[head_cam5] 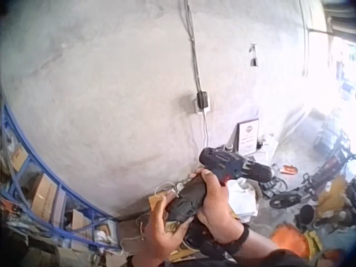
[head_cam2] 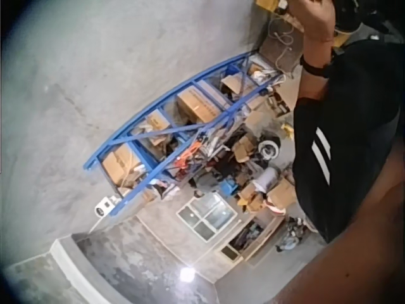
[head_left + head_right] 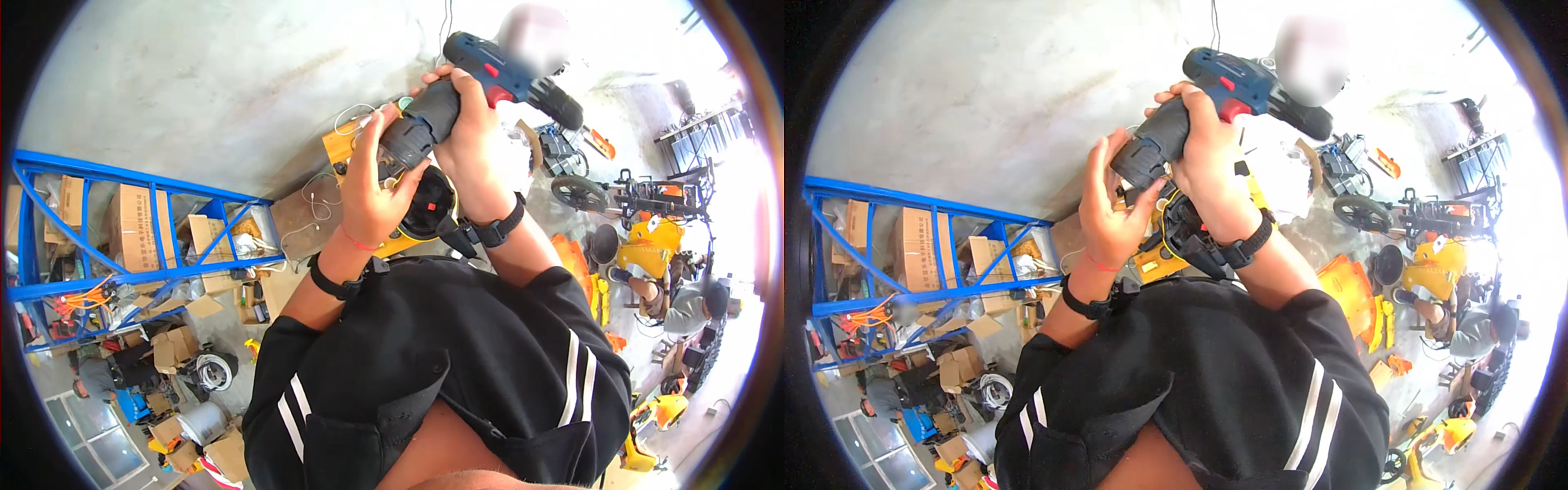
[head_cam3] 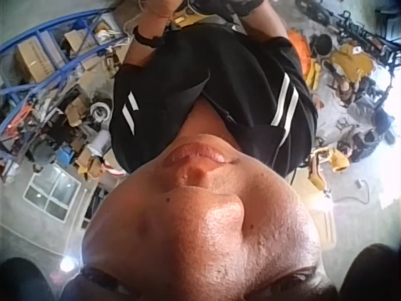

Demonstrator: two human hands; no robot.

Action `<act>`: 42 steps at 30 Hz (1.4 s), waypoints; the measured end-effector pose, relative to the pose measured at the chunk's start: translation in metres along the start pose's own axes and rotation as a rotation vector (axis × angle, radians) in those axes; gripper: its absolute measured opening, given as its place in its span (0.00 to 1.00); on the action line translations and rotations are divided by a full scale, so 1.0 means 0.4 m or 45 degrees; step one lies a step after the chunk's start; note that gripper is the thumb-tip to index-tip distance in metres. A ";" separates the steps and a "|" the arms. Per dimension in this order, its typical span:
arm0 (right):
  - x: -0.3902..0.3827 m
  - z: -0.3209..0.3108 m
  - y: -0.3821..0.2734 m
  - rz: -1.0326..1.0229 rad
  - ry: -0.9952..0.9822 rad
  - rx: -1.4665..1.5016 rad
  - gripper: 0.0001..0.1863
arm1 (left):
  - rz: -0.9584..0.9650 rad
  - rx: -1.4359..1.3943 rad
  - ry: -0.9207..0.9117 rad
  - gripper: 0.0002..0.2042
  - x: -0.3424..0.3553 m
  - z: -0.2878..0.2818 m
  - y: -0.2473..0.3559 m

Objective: Preparing a battery pack and assembling a power drill for scooter repair.

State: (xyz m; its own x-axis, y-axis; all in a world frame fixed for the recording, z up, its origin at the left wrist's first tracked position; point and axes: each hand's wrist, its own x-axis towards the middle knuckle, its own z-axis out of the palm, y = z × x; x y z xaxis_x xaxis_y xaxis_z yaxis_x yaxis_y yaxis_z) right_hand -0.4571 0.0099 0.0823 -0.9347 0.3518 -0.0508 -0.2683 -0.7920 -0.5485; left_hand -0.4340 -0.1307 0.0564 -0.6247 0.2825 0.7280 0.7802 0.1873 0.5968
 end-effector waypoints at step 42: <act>0.045 -0.016 0.000 0.545 -0.986 1.248 0.23 | 0.183 0.134 -0.029 0.45 -0.029 -0.018 0.086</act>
State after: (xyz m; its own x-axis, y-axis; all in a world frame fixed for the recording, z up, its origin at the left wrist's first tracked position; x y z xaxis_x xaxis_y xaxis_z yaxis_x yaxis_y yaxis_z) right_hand -0.4723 0.0193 0.0758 -0.7902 -0.1300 0.5989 0.3291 -0.9144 0.2358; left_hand -0.4002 -0.1343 0.0709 -0.5066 0.3345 0.7947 0.8612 0.2409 0.4475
